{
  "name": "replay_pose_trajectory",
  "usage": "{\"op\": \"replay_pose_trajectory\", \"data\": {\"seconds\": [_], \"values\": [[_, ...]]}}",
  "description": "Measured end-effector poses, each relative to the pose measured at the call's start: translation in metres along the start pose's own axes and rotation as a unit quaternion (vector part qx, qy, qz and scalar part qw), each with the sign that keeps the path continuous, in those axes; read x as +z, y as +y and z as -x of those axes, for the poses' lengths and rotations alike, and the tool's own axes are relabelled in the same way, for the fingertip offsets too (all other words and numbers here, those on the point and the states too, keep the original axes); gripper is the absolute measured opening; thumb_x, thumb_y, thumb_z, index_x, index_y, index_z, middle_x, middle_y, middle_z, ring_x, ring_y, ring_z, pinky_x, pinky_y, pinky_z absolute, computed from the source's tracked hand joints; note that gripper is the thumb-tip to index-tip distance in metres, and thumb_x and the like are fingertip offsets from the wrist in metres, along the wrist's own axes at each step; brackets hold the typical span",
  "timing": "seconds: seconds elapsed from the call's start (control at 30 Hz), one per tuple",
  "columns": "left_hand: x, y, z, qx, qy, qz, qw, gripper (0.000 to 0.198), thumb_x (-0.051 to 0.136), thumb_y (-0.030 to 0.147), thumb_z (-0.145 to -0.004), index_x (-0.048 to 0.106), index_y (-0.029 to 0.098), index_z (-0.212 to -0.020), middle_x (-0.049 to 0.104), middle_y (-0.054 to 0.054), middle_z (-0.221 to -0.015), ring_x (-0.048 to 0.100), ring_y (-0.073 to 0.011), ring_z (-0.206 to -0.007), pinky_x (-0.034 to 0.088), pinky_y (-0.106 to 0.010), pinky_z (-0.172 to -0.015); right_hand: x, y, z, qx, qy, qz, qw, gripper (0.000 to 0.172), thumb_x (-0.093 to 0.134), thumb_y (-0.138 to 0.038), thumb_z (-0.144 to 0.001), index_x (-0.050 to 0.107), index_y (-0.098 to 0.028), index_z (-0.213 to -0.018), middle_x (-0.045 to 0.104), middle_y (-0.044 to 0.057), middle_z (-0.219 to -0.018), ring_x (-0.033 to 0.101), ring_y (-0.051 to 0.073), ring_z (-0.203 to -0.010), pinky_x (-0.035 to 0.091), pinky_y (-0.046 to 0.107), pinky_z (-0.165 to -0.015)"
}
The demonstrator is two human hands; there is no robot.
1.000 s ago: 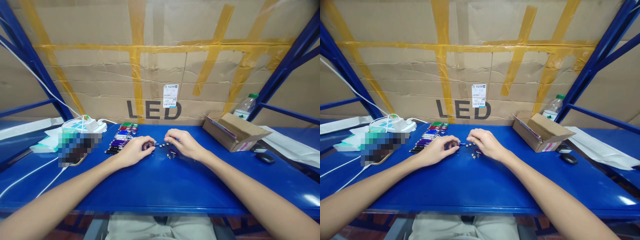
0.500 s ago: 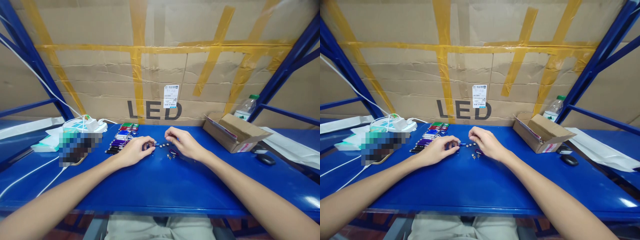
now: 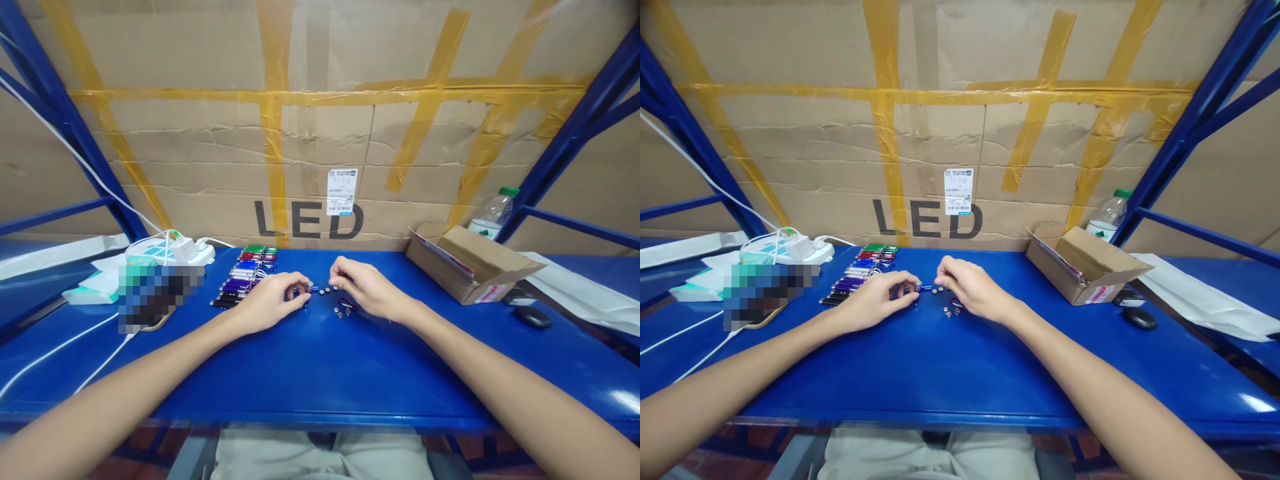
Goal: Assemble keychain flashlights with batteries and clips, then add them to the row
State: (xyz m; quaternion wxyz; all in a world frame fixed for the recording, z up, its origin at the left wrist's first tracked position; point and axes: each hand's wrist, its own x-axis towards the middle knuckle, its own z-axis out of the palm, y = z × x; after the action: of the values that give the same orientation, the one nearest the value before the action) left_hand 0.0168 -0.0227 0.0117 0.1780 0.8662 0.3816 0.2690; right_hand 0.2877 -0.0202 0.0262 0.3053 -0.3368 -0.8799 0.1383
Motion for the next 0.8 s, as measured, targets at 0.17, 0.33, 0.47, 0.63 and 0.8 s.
{"op": "replay_pose_trajectory", "data": {"seconds": [0.17, 0.33, 0.47, 0.63, 0.8], "values": [[0.0004, -0.0010, 0.0003, 0.005, 0.001, -0.003, 1.000, 0.023, 0.066, 0.040, -0.102, 0.073, 0.023, -0.115, 0.076, -0.001, -0.092, 0.067, -0.0184, -0.078, 0.049, -0.030, -0.072, -0.0012, 0.0008, -0.0005, -0.003, 0.034, 0.007, 0.999, 0.017, 0.050, -0.031, -0.111, 0.053, -0.024, -0.096, 0.066, 0.003, -0.092, 0.060, 0.019, -0.081, 0.044, 0.030, -0.075], [0.0007, -0.0015, 0.0003, 0.008, 0.002, 0.004, 1.000, 0.025, 0.065, 0.041, -0.101, 0.073, 0.022, -0.116, 0.077, -0.003, -0.096, 0.068, -0.0185, -0.079, 0.050, -0.030, -0.072, -0.0010, 0.0045, -0.0007, -0.032, 0.050, 0.039, 0.997, 0.017, 0.045, -0.027, -0.113, 0.057, -0.023, -0.101, 0.065, 0.006, -0.100, 0.061, 0.021, -0.091, 0.047, 0.033, -0.084], [0.0002, -0.0006, 0.0004, 0.004, -0.002, 0.003, 1.000, 0.027, 0.064, 0.042, -0.102, 0.073, 0.022, -0.116, 0.076, -0.003, -0.093, 0.068, -0.0190, -0.078, 0.049, -0.029, -0.071, 0.0004, 0.0054, 0.0004, -0.033, 0.041, 0.047, 0.997, 0.015, 0.046, -0.023, -0.112, 0.060, -0.023, -0.109, 0.067, 0.009, -0.109, 0.064, 0.023, -0.100, 0.051, 0.036, -0.090], [-0.0003, -0.0008, 0.0006, 0.010, -0.003, -0.006, 1.000, 0.026, 0.064, 0.042, -0.102, 0.073, 0.022, -0.117, 0.076, -0.003, -0.093, 0.068, -0.0194, -0.079, 0.049, -0.029, -0.070, 0.0005, 0.0069, 0.0008, -0.032, 0.030, 0.052, 0.998, 0.017, 0.049, -0.025, -0.112, 0.065, -0.023, -0.114, 0.071, 0.010, -0.114, 0.068, 0.025, -0.105, 0.053, 0.038, -0.093], [-0.0002, -0.0008, 0.0007, 0.010, -0.002, -0.002, 1.000, 0.025, 0.065, 0.041, -0.102, 0.073, 0.022, -0.116, 0.076, -0.003, -0.093, 0.068, -0.0190, -0.078, 0.049, -0.029, -0.071, -0.0007, 0.0067, 0.0007, -0.037, 0.028, 0.061, 0.997, 0.024, 0.048, -0.030, -0.114, 0.070, -0.022, -0.111, 0.071, 0.010, -0.107, 0.068, 0.024, -0.099, 0.052, 0.036, -0.090]]}}
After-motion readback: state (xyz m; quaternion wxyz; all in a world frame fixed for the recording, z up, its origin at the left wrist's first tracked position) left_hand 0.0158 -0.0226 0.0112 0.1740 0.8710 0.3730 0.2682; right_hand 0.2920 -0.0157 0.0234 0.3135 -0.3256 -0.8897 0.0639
